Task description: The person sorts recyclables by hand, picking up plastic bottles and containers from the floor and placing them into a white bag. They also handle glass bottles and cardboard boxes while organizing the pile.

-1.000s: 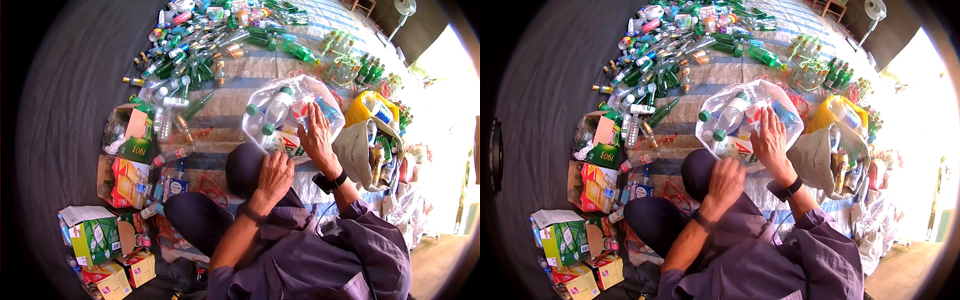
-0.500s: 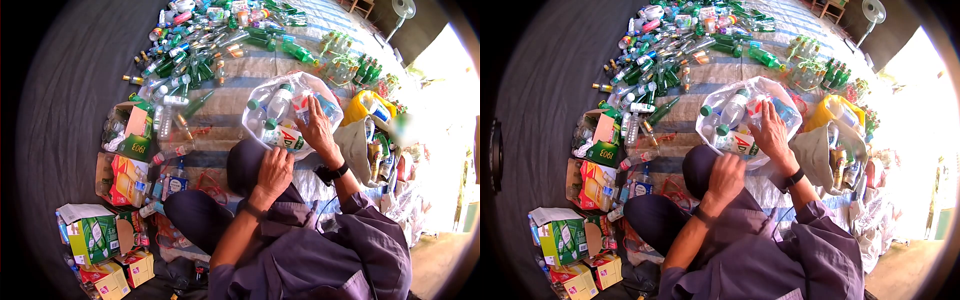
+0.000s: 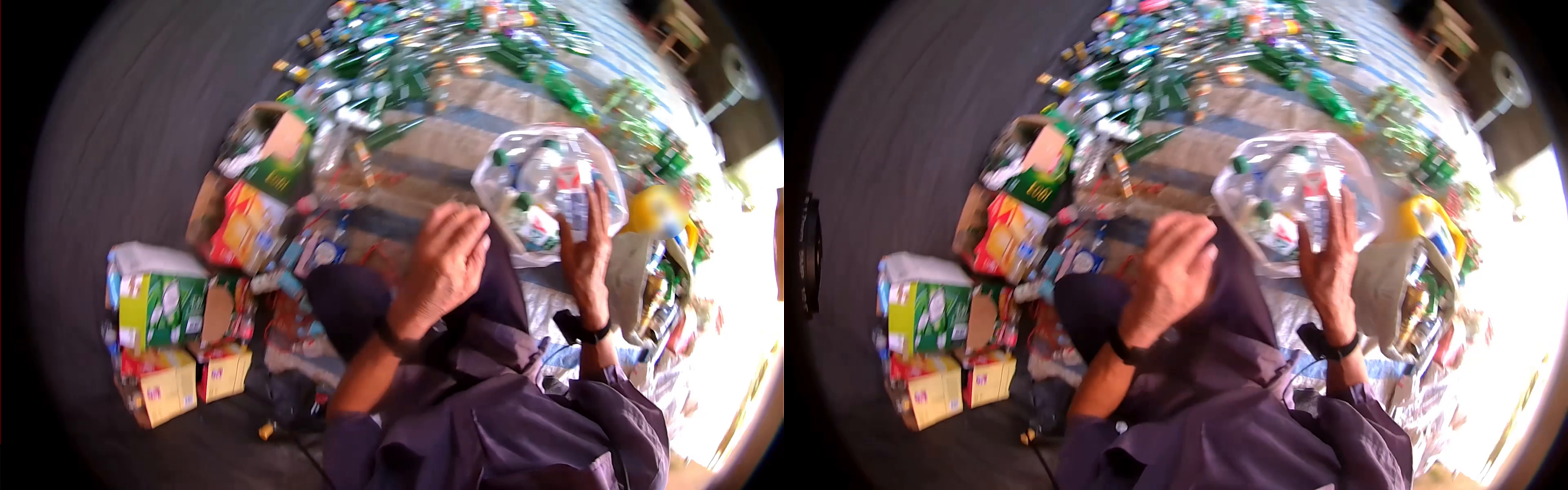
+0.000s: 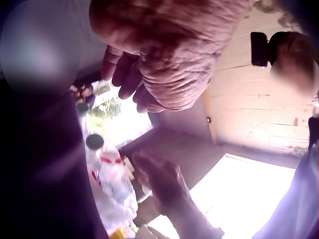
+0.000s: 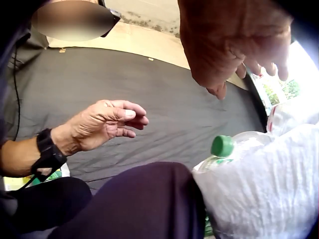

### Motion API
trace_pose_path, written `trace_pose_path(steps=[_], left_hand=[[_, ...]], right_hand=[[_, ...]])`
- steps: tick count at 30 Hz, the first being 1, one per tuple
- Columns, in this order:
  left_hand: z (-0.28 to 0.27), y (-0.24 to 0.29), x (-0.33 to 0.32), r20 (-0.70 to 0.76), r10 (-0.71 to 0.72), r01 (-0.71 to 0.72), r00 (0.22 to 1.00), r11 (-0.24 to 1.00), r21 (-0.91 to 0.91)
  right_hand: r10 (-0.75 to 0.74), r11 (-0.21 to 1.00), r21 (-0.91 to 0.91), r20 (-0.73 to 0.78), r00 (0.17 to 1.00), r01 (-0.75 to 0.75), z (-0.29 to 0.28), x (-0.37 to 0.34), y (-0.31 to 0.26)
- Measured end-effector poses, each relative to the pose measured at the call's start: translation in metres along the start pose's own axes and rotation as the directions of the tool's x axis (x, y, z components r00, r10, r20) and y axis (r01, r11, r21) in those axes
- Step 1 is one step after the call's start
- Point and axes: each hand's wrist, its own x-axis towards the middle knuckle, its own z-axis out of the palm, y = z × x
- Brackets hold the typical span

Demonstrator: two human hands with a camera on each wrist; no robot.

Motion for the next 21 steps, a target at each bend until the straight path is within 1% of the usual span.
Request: trace_pose_path(steps=[1,2,3,4,5,6,7,8,10,11,12,13,14,15,16,17,18,19,21], left_hand=[[-0.030,-0.012,0.004,-0.072,0.024,-0.018,0.997,0.996,0.085],[-0.060,-0.027,0.003,-0.111,-0.008,0.027,0.994,0.986,0.166],[-0.092,-0.035,0.002,-0.176,-0.041,0.088,0.984,0.959,0.269],[-0.117,-0.054,-0.011,-0.278,-0.094,0.176,0.956,0.942,0.286],[-0.141,-0.077,-0.032,-0.357,-0.207,0.315,0.911,0.907,0.278],[-0.164,-0.078,-0.044,-0.419,-0.299,0.430,0.857,0.865,0.261],[-0.180,-0.100,-0.075,-0.492,-0.432,0.572,0.756,0.802,0.174],[-0.194,-0.130,-0.116,-0.533,-0.564,0.698,0.631,0.712,0.074],[-0.210,-0.156,-0.188,-0.544,-0.603,0.792,0.584,0.569,0.220],[-0.211,-0.176,-0.239,-0.563,-0.636,0.825,0.528,0.542,0.161],[-0.206,-0.198,-0.300,-0.576,-0.669,0.853,0.469,0.512,0.100],[-0.197,-0.225,-0.376,-0.534,-0.758,0.908,0.375,0.418,0.045],[-0.188,-0.240,-0.442,-0.483,-0.832,0.948,0.274,0.317,-0.009],[-0.175,-0.233,-0.478,-0.403,-0.912,0.951,0.077,0.189,-0.245],[-0.158,-0.225,-0.506,-0.276,-0.956,0.887,-0.102,0.038,-0.460],[-0.140,-0.222,-0.531,-0.260,-0.943,0.925,-0.208,-0.103,-0.365],[-0.123,-0.220,-0.552,-0.251,-0.916,0.933,-0.313,-0.246,-0.264],[-0.105,-0.220,-0.574,-0.251,-0.910,0.925,-0.330,-0.259,-0.279],[-0.076,-0.222,-0.603,-0.452,-0.863,0.974,-0.225,-0.211,-0.082]], right_hand=[[-0.019,1.000,0.021,0.002,1.000,0.019,0.000,0.000,-0.009],[-0.027,0.999,0.045,0.013,1.000,0.027,0.001,0.001,-0.020],[-0.074,0.994,0.084,0.013,0.997,0.073,0.004,0.001,-0.026],[-0.118,0.986,0.120,0.009,0.993,0.116,0.008,0.002,-0.031],[-0.132,0.982,0.137,0.010,0.991,0.130,0.011,0.003,-0.037],[-0.144,0.979,0.150,0.009,0.990,0.141,0.014,0.003,-0.043],[-0.180,0.973,0.147,-0.009,0.984,0.180,0.017,0.003,-0.051],[-0.142,0.975,0.178,0.026,0.989,0.135,0.021,0.000,-0.056],[-0.137,0.961,0.250,0.043,0.990,0.122,0.033,-0.004,-0.059],[-0.128,0.973,0.203,0.078,0.989,0.109,0.033,-0.004,-0.067],[-0.127,0.968,0.229,0.083,0.988,0.105,0.037,-0.005,-0.071],[-0.147,0.963,0.241,0.084,0.986,0.123,0.041,-0.007,-0.071],[-0.166,0.957,0.252,0.082,0.983,0.141,0.045,-0.008,-0.073],[-0.116,0.969,0.232,0.120,0.986,0.085,0.047,-0.010,-0.080],[-0.191,0.962,0.217,0.099,0.977,0.166,0.052,-0.010,-0.081],[-0.156,0.969,0.213,0.124,0.980,0.127,0.056,-0.011,-0.083],[-0.121,0.974,0.206,0.148,0.982,0.089,0.060,-0.013,-0.085],[-0.143,0.974,0.198,0.142,0.979,0.113,0.064,-0.014,-0.088],[-0.197,0.967,0.187,0.134,0.971,0.170,0.070,-0.014,-0.094]])
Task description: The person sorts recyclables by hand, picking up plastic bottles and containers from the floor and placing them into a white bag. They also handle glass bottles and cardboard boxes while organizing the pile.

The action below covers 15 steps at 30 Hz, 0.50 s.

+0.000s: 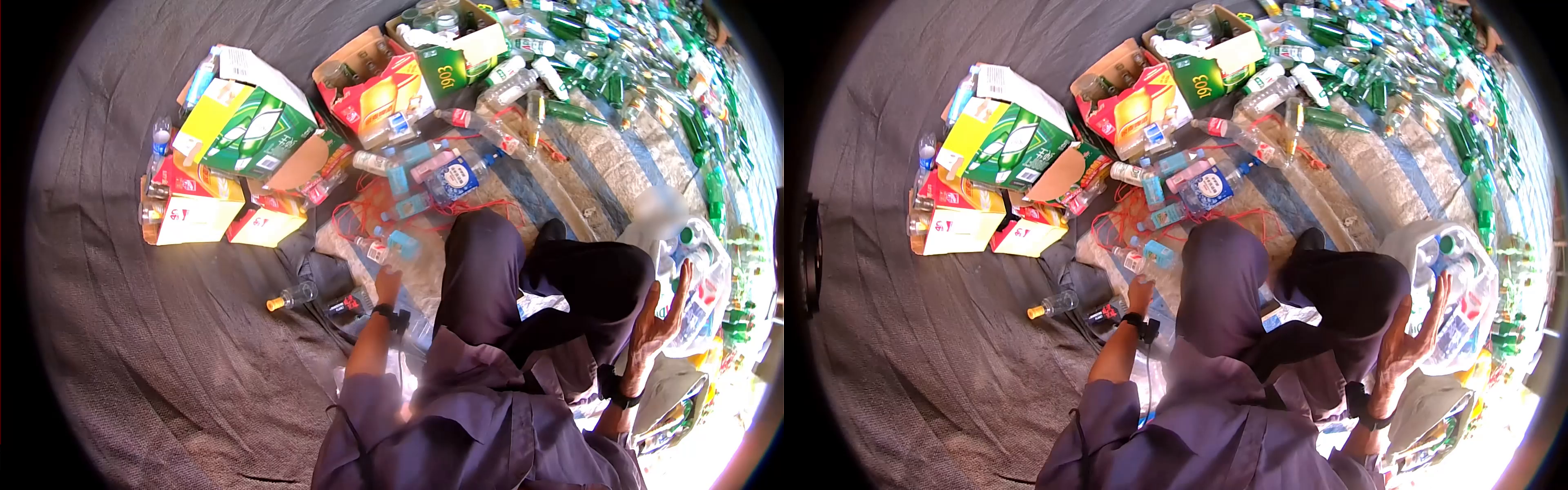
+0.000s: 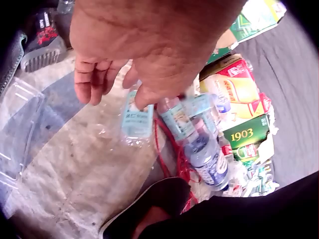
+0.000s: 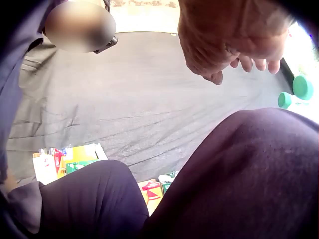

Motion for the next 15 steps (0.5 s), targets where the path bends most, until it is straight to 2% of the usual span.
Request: trace_pose_path(steps=[1,3,5,7,9,10,11,12,13,15], left_hand=[[0.002,0.005,-0.005,0.001,-0.014,0.014,1.000,1.000,-0.003],[0.002,0.023,-0.015,-0.067,0.295,-0.298,0.953,0.954,-0.042],[-0.005,0.056,-0.021,-0.035,0.275,-0.277,0.961,0.956,-0.095],[-0.002,0.090,-0.015,0.159,0.093,-0.050,0.983,0.966,-0.252],[0.024,0.076,0.011,0.234,0.061,0.018,0.970,0.947,-0.321],[0.022,0.094,0.009,0.247,0.095,0.003,0.964,0.928,-0.372],[0.038,0.093,0.017,-0.009,0.330,-0.324,0.944,0.920,-0.220],[0.041,0.098,0.019,0.052,0.262,-0.252,0.964,0.957,-0.143],[0.042,0.108,0.018,0.103,0.181,-0.153,0.978,0.960,-0.235],[0.054,0.088,0.041,0.285,0.259,-0.215,0.923,0.960,-0.178]], right_hand=[[-0.027,0.999,-0.024,0.004,1.000,0.027,0.004,0.002,-0.003],[-0.038,0.999,-0.014,0.011,0.999,0.038,0.014,0.005,-0.008],[-0.037,0.999,-0.017,0.031,0.999,0.038,0.022,0.005,-0.009],[-0.003,0.998,-0.060,0.059,0.998,0.007,0.030,0.009,-0.014],[0.030,0.999,-0.028,0.085,0.996,-0.028,0.037,0.012,-0.018],[0.056,0.998,-0.036,0.101,0.993,-0.052,0.040,0.013,-0.021],[0.019,0.999,-0.052,0.111,0.994,-0.014,0.043,0.013,-0.018],[0.036,0.998,-0.050,0.130,0.991,-0.030,0.043,0.014,-0.017],[0.051,0.998,-0.044,0.153,0.987,-0.045,0.043,0.015,-0.017],[0.111,0.994,-0.032,0.168,0.979,-0.107,0.042,0.017,-0.017]])
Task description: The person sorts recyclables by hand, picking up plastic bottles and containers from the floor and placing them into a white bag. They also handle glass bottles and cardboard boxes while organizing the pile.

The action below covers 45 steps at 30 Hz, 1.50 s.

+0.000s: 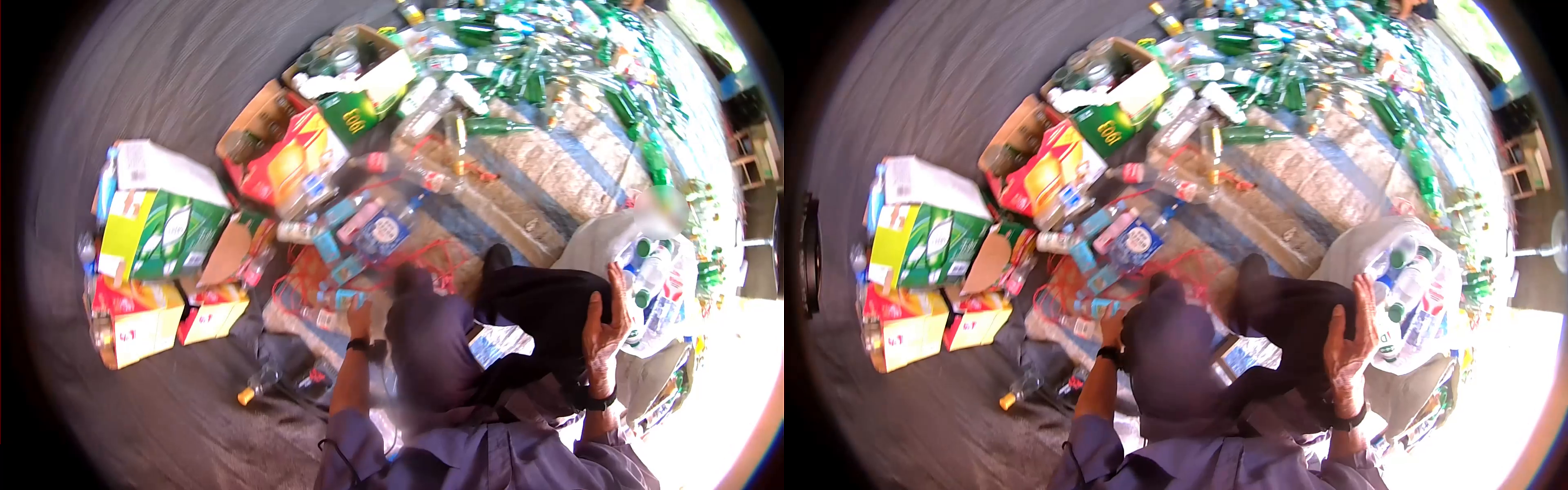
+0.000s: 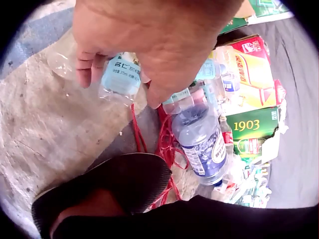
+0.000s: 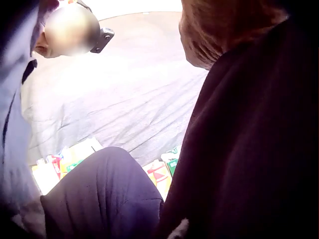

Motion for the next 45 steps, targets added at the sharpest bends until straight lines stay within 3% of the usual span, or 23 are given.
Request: trace_pose_path(steps=[2,6,8,9,10,11,12,14,16,18,21,23,24,27,28,30,35,38,39,40,42,44,45], left_hand=[[-0.005,0.034,0.000,0.029,-0.087,0.091,0.996,0.963,-0.254],[0.013,-0.001,0.021,-0.033,-0.083,0.064,0.996,0.924,-0.377],[0.016,-0.022,0.036,0.026,0.184,-0.164,0.983,0.924,-0.347],[0.013,-0.016,0.032,0.026,0.187,-0.168,0.982,0.925,-0.341],[0.012,-0.008,0.025,0.020,0.409,-0.409,0.912,0.908,0.088],[0.012,0.001,0.018,0.113,0.589,-0.561,0.800,0.668,0.490],[0.016,-0.001,0.016,0.113,0.592,-0.561,0.798,0.663,0.496],[0.025,-0.015,0.014,0.129,0.186,-0.225,0.974,0.721,0.655],[0.025,0.022,-0.022,-0.170,0.078,-0.022,0.982,0.950,0.310],[0.014,0.061,-0.050,-0.329,0.034,-0.018,0.944,0.999,0.050],[-0.016,0.130,-0.084,-0.395,0.018,-0.059,0.919,0.994,-0.091],[-0.042,0.172,-0.100,-0.246,-0.183,0.051,0.952,0.886,-0.460],[-0.051,0.188,-0.104,-0.251,-0.174,0.041,0.952,0.888,-0.458],[-0.072,0.240,-0.113,-0.394,0.051,-0.252,0.918,0.842,-0.477],[-0.077,0.260,-0.124,-0.395,0.057,-0.258,0.917,0.839,-0.479],[-0.090,0.304,-0.150,-0.311,0.221,-0.354,0.924,0.802,-0.481],[-0.085,0.403,-0.224,-0.242,0.434,-0.496,0.868,0.715,-0.493],[-0.073,0.435,-0.264,0.006,0.668,-0.590,0.745,0.662,-0.462],[-0.068,0.423,-0.262,0.133,0.707,-0.644,0.695,0.694,-0.323],[-0.056,0.439,-0.275,0.191,0.770,-0.657,0.609,0.625,-0.422],[-0.037,0.465,-0.296,0.397,0.769,-0.644,0.501,0.638,-0.423],[-0.010,0.478,-0.311,0.468,0.804,-0.612,0.367,0.588,-0.529],[0.000,0.484,-0.316,0.507,0.803,-0.637,0.313,0.573,-0.515]], right_hand=[[0.042,0.999,0.028,-0.010,0.999,-0.041,0.000,-0.002,0.002],[0.048,0.998,0.038,-0.017,0.999,-0.048,0.001,0.000,0.003],[0.045,0.998,0.054,-0.025,0.999,-0.044,0.000,0.001,0.003],[0.035,0.997,0.073,-0.018,0.999,-0.034,-0.001,0.000,0.003],[0.039,0.996,0.080,-0.022,0.999,-0.037,-0.001,0.000,0.003],[0.032,0.996,0.084,-0.023,0.999,-0.030,-0.002,-0.001,0.003],[0.025,0.996,0.089,-0.026,0.999,-0.022,-0.004,-0.001,0.004],[0.029,0.995,0.095,-0.029,0.999,-0.026,-0.006,-0.001,0.004],[0.032,0.994,0.102,-0.034,0.999,-0.029,-0.007,-0.001,0.005],[0.017,0.990,0.143,-0.057,0.998,-0.008,-0.005,-0.003,0.009],[0.001,0.983,0.185,-0.069,0.998,0.012,-0.004,-0.005,0.012],[-0.025,0.979,0.201,-0.084,0.996,0.041,-0.005,-0.005,0.011],[-0.025,0.977,0.207,-0.092,0.995,0.043,-0.006,-0.005,0.011],[-0.057,0.967,0.241,-0.098,0.994,0.079,-0.006,-0.007,0.012],[-0.067,0.965,0.246,-0.106,0.992,0.091,-0.007,-0.007,0.011],[-0.102,0.961,0.245,-0.122,0.987,0.130,-0.008,-0.009,0.013],[-0.133,0.929,0.330,-0.127,0.983,0.169,-0.019,-0.011,0.006],[-0.030,0.831,0.555,-0.036,0.999,0.045,-0.029,-0.022,-0.007],[-0.003,0.790,0.612,0.068,0.998,-0.039,-0.038,-0.025,-0.014],[-0.029,0.758,0.651,0.107,0.994,-0.048,-0.043,-0.029,-0.014],[0.094,0.542,0.809,0.210,0.973,-0.227,-0.054,-0.039,-0.025],[0.077,0.485,0.814,0.325,0.943,-0.320,-0.074,-0.040,-0.022],[0.088,0.502,0.824,0.255,0.963,-0.264,-0.080,-0.040,-0.022]])
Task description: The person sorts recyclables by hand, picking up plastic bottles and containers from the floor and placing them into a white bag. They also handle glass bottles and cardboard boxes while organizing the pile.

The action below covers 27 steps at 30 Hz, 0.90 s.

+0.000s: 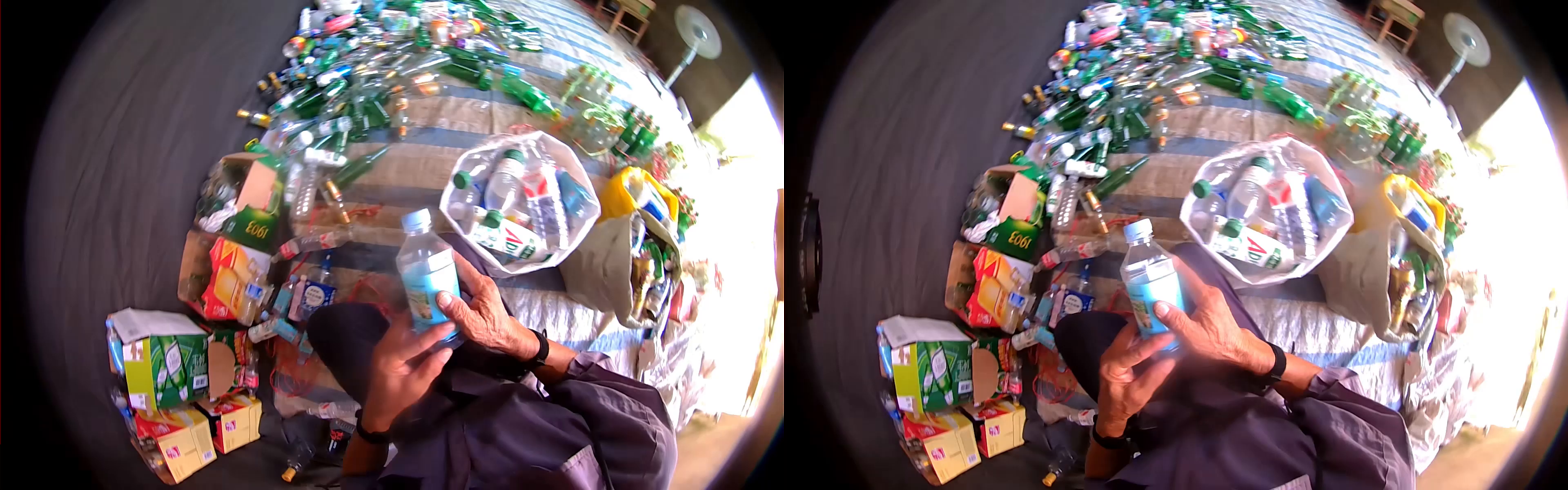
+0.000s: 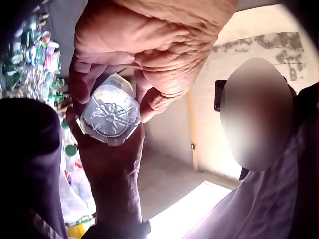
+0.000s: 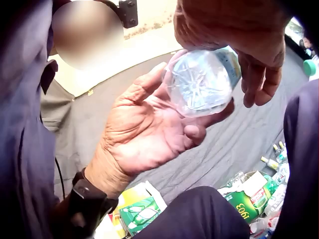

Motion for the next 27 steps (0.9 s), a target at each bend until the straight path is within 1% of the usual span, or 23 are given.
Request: trace_pose_path(steps=[1,3,4,5,6,7,8,9,10,11,13,14,15,17,18,19,20,21,22,23,25,26,27], left_hand=[[0.010,-0.001,0.006,0.015,0.014,-0.013,1.000,1.000,-0.022],[0.021,-0.008,0.016,0.075,0.025,-0.025,0.997,1.000,-0.003],[0.027,-0.011,0.022,0.092,0.029,-0.028,0.995,1.000,-0.010],[0.034,-0.013,0.029,0.108,0.079,-0.079,0.991,0.997,-0.003],[0.041,-0.014,0.034,0.122,0.130,-0.132,0.984,0.991,0.005],[0.045,-0.010,0.037,0.130,0.134,-0.135,0.982,0.991,0.002],[0.049,-0.003,0.039,0.115,0.079,-0.084,0.990,0.996,0.038],[0.053,0.001,0.040,0.096,0.022,-0.029,0.995,0.997,0.073],[0.058,-0.005,0.042,0.060,0.026,-0.031,0.998,0.996,0.085],[0.060,-0.009,0.043,0.062,0.027,-0.032,0.998,0.996,0.083],[0.064,-0.017,0.045,0.120,0.015,-0.031,0.993,0.991,0.130],[0.066,-0.020,0.047,0.117,0.017,-0.032,0.993,0.991,0.130],[0.070,-0.024,0.049,0.148,0.017,-0.038,0.989,0.989,0.144],[0.076,-0.029,0.052,0.183,0.020,-0.049,0.983,0.986,0.159],[0.078,-0.031,0.053,0.195,0.032,-0.071,0.980,0.978,0.195],[0.080,-0.033,0.053,0.209,0.044,-0.093,0.977,0.969,0.230],[0.081,-0.036,0.052,0.212,0.045,-0.094,0.976,0.968,0.231],[0.082,-0.039,0.050,0.210,-0.004,-0.042,0.978,0.976,0.216],[0.082,-0.040,0.047,0.208,-0.055,0.012,0.976,0.980,0.201],[0.082,-0.041,0.044,0.209,-0.058,0.015,0.976,0.979,0.202],[0.080,-0.042,0.040,0.162,-0.104,0.080,0.981,0.986,0.149],[0.077,-0.041,0.039,0.159,-0.108,0.084,0.981,0.985,0.151],[0.072,-0.039,0.037,0.136,-0.194,0.172,0.972,0.973,0.155]], right_hand=[[0.028,0.998,0.062,-0.021,0.999,-0.027,-0.006,-0.004,0.000],[-0.004,0.998,0.068,-0.098,0.995,0.011,-0.021,-0.008,0.007],[0.059,0.994,0.097,-0.125,0.990,-0.047,-0.030,-0.012,0.008],[0.069,0.989,0.140,-0.145,0.987,-0.048,-0.039,-0.014,0.010],[0.048,0.996,0.089,-0.199,0.979,-0.030,-0.049,-0.016,0.004],[0.024,0.999,0.038,-0.250,0.968,-0.015,-0.060,-0.017,-0.002],[-0.016,0.998,-0.055,-0.318,0.948,-0.001,-0.076,-0.018,0.000],[-0.066,0.997,-0.059,-0.379,0.923,0.047,-0.089,-0.017,-0.004],[-0.051,0.992,-0.127,-0.435,0.899,-0.005,-0.102,-0.016,-0.013],[-0.043,0.980,-0.192,-0.488,0.871,-0.059,-0.117,-0.014,-0.019],[-0.125,0.947,-0.314,-0.570,0.812,-0.075,-0.152,-0.007,-0.015],[-0.229,0.928,-0.373,-0.584,0.779,-0.007,-0.164,0.001,-0.017],[-0.227,0.856,-0.503,-0.577,0.784,-0.122,-0.181,0.004,-0.023],[-0.291,0.756,-0.629,-0.568,0.770,-0.178,-0.216,0.013,0.001],[-0.217,0.718,-0.644,-0.568,0.794,-0.265,-0.216,0.019,-0.009],[-0.218,0.719,-0.643,-0.571,0.792,-0.266,-0.222,0.024,-0.003],[-0.226,0.576,-0.751,-0.525,0.821,-0.322,-0.230,0.030,0.011],[-0.223,0.414,-0.836,-0.477,0.850,-0.360,-0.233,0.036,0.018],[-0.288,0.384,-0.855,-0.470,0.835,-0.349,-0.233,0.040,0.025],[-0.285,0.386,-0.854,-0.470,0.835,-0.349,-0.235,0.041,0.030],[-0.395,0.190,-0.921,-0.388,0.833,-0.340,-0.238,0.046,0.037],[-0.441,0.141,-0.935,-0.355,0.825,-0.326,-0.238,0.046,0.039],[-0.438,0.143,-0.935,-0.354,0.827,-0.325,-0.239,0.046,0.038]])
